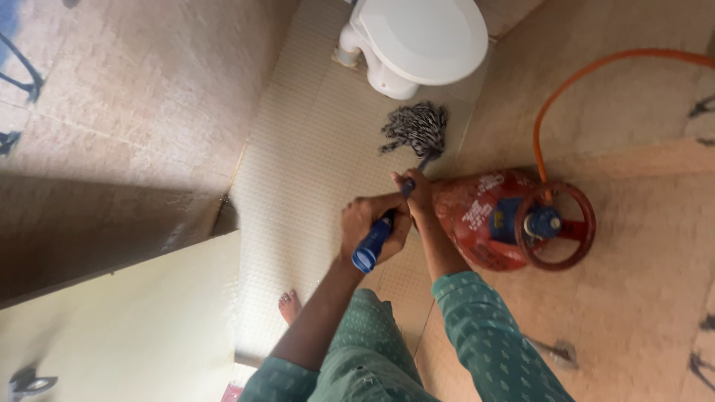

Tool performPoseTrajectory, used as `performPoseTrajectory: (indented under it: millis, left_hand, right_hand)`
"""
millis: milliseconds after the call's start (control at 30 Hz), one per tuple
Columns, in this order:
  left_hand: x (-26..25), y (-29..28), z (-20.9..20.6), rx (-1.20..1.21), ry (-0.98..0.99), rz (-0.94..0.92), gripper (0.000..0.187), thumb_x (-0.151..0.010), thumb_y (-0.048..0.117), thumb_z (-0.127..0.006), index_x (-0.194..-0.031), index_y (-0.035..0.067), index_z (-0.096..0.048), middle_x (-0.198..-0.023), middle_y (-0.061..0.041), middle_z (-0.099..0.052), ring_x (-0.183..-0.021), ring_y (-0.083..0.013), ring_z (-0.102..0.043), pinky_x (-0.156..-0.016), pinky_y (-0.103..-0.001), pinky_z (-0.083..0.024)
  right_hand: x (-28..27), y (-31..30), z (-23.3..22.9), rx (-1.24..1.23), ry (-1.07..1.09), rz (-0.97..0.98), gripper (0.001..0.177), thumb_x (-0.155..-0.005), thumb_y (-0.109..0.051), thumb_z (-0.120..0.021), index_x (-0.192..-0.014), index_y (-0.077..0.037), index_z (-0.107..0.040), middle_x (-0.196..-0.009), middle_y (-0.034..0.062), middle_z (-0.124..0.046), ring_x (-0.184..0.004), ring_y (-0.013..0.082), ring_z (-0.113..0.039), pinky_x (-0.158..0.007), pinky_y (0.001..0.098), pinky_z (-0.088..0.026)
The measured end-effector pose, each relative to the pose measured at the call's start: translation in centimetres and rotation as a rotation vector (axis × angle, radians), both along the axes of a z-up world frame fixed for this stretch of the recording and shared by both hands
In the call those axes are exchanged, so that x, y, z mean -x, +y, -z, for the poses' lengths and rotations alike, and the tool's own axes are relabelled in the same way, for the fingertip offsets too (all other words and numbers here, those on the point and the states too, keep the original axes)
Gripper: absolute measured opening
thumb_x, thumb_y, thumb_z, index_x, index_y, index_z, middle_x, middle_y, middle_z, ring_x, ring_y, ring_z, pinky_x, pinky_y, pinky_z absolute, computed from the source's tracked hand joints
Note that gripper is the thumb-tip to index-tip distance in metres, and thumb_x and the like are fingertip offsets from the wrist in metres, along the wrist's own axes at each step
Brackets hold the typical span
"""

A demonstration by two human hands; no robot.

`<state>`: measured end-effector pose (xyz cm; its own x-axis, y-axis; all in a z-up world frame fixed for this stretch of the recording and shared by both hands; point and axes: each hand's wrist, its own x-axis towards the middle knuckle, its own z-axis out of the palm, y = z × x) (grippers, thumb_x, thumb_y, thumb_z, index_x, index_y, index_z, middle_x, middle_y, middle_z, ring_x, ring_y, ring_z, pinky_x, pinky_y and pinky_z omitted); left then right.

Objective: The person sweeps a tiled bathroom floor with a traditional broom, then rinses the broom at a sink. They pick up debris by hand and discard it. The person then dips a string mop into a bucket, wrings it, and mops the bathroom floor around a toilet and gas cylinder.

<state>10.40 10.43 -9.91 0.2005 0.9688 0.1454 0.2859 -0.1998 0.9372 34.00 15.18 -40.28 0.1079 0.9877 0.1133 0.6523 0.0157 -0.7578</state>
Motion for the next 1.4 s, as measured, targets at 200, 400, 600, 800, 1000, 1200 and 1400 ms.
performPoseTrajectory:
  millis: [200,400,600,800,1000,1200,1400]
  left_hand:
    - [5.1,-1.8,-6.3,-0.113,0.09,0.073,0.007,-0.074,0.016,-0.062,-0.069,0.013,-0.066,-0.055,-0.002,-0.065,-0.046,-0.0177,-0.066,-0.053,-0.032,-0.056]
    - [13.2,-6.3,-12.2,-0.06,0.187,0.047,0.016,-0.071,0.025,-0.064,-0.066,0.01,-0.065,-0.057,-0.002,-0.067,-0.05,-0.0197,-0.068,-0.051,-0.034,-0.053]
    - [17.2,-11.2,-15.1,-0.137,0.352,-0.022,0.019,-0.077,0.033,-0.07,-0.07,0.016,-0.073,-0.06,-0.004,-0.07,-0.053,-0.0237,-0.07,-0.058,-0.038,-0.055]
    - [15.9,-9.1,-16.7,0.092,0.369,0.242,0.053,-0.09,0.062,-0.067,-0.067,0.015,-0.075,-0.054,-0.005,-0.067,-0.05,-0.0221,-0.07,-0.064,-0.033,-0.055]
    - [18.4,-7.9,-20.0,-0.507,-0.413,0.368,0.043,-0.113,0.037,-0.055,-0.14,0.006,-0.042,-0.112,-0.01,-0.064,-0.091,-0.0192,-0.067,-0.087,-0.036,-0.058]
    - [18.5,-7.0,-19.0,-0.403,0.067,0.184,0.047,-0.109,0.014,-0.06,-0.152,0.007,-0.043,-0.103,-0.018,-0.07,-0.088,-0.027,-0.075,-0.077,-0.04,-0.057]
    - [19.3,-5.2,-15.2,-0.437,0.09,-0.072,0.02,-0.088,0.028,-0.079,-0.085,0.011,-0.07,-0.071,-0.006,-0.07,-0.06,-0.0185,-0.069,-0.057,-0.036,-0.054]
  right_hand:
    - [10.1,-4.2,-3.8,0.088,0.437,0.071,0.035,-0.094,-0.029,-0.076,-0.08,-0.008,-0.052,-0.075,0.0026,-0.05,-0.071,0.0159,-0.048,-0.065,0.035,-0.042]
    - [22.4,-10.1,-9.0,0.057,0.819,-0.114,0.029,-0.094,-0.028,-0.074,-0.085,-0.009,-0.054,-0.079,0.0014,-0.053,-0.076,0.0141,-0.05,-0.069,0.0334,-0.043]
    - [28.2,-16.0,-14.3,0.089,1.167,-0.234,0.023,-0.093,-0.027,-0.073,-0.09,-0.01,-0.057,-0.083,0.0001,-0.057,-0.08,0.0123,-0.052,-0.073,0.0319,-0.044]
    - [30.3,-15.7,-18.3,0.095,1.282,-0.319,0.019,-0.092,-0.026,-0.071,-0.095,-0.011,-0.059,-0.087,-0.0011,-0.06,-0.084,0.0105,-0.055,-0.077,0.0304,-0.045]
    - [30.3,-11.0,-24.1,0.006,1.439,-0.366,0.018,-0.091,-0.025,-0.07,-0.1,-0.012,-0.062,-0.091,-0.0023,-0.063,-0.088,0.0087,-0.057,-0.081,0.0288,-0.046]
    - [32.0,-7.8,-31.4,0.128,1.768,-0.462,0.019,-0.09,-0.024,-0.069,-0.105,-0.013,-0.065,-0.095,-0.0035,-0.066,-0.092,0.0069,-0.06,-0.085,0.0273,-0.046]
    - [37.4,-8.5,-31.1,-0.062,2.787,-0.592,0.018,-0.098,-0.028,-0.077,-0.098,-0.013,-0.066,-0.088,-0.0056,-0.063,-0.086,0.003,-0.058,-0.084,0.0241,-0.046]
